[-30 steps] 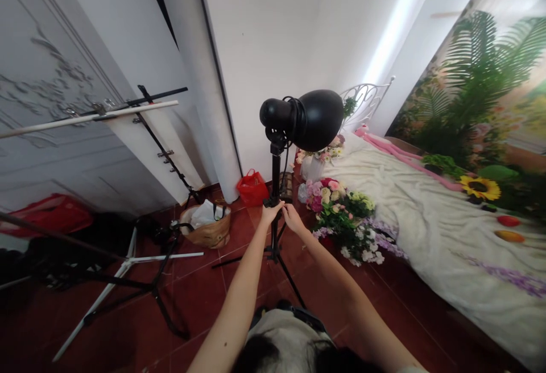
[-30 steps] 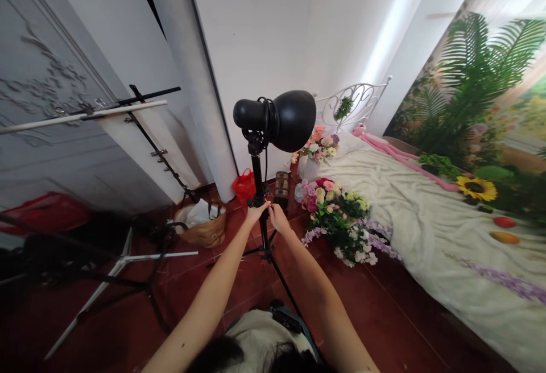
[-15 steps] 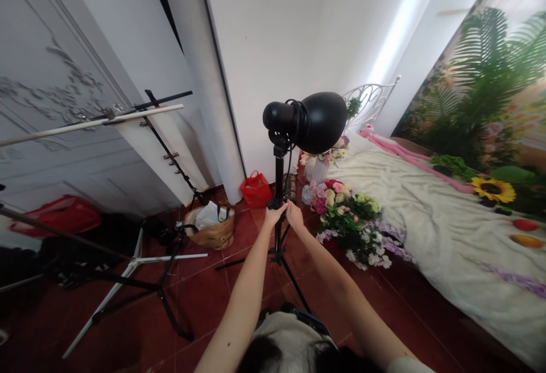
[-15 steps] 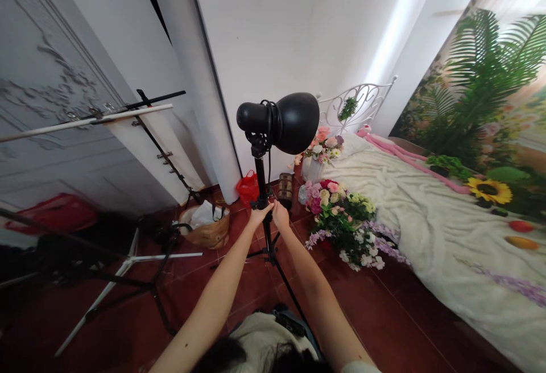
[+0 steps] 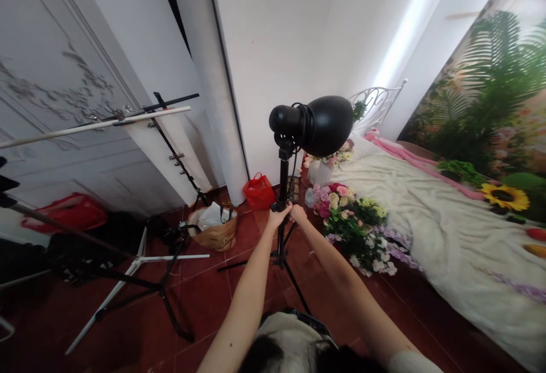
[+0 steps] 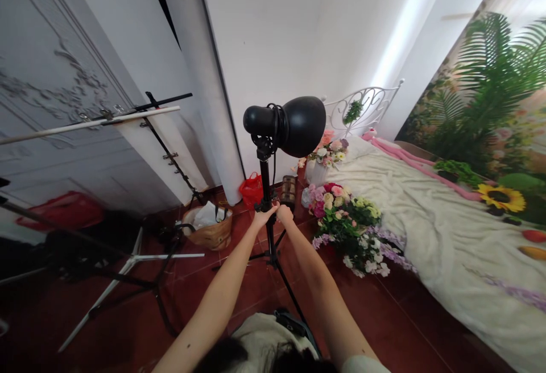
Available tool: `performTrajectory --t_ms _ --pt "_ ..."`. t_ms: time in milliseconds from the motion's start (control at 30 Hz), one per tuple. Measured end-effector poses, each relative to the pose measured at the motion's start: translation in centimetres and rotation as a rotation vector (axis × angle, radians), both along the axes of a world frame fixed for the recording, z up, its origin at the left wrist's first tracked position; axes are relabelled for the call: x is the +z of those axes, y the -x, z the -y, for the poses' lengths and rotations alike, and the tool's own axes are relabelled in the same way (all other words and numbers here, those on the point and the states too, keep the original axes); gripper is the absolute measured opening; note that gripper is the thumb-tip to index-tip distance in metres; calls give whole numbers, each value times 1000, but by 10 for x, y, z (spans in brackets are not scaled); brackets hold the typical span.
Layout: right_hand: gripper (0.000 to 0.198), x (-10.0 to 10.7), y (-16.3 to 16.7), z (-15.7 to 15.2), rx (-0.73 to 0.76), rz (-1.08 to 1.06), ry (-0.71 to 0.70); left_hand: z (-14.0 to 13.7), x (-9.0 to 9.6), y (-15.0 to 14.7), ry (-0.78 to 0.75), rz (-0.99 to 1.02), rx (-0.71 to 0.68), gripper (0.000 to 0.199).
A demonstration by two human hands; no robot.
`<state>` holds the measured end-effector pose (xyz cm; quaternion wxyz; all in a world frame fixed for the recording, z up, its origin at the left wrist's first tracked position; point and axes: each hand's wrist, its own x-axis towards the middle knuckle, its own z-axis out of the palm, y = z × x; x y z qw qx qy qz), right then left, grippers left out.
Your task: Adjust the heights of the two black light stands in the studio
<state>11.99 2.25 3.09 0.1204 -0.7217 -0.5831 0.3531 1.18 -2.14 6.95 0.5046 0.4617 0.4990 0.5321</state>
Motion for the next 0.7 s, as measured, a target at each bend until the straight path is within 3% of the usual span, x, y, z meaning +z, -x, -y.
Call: performTrajectory --t_ms 167,300,433,700 --pt "72 -10 -13 44 -49 57 -232 -2 -6 2 -42 -22 46 26" --pt "71 -20 -21 71 -92 -37 -196 -3 -5 1 -26 -25 82 26" --pt "66 -16 -18 67 -115 -206 -126 -2 -1 -1 43 5 98 26" --pt "62 -11 -10 51 -141 -328 -155 -1 -4 0 28 -28 102 29"
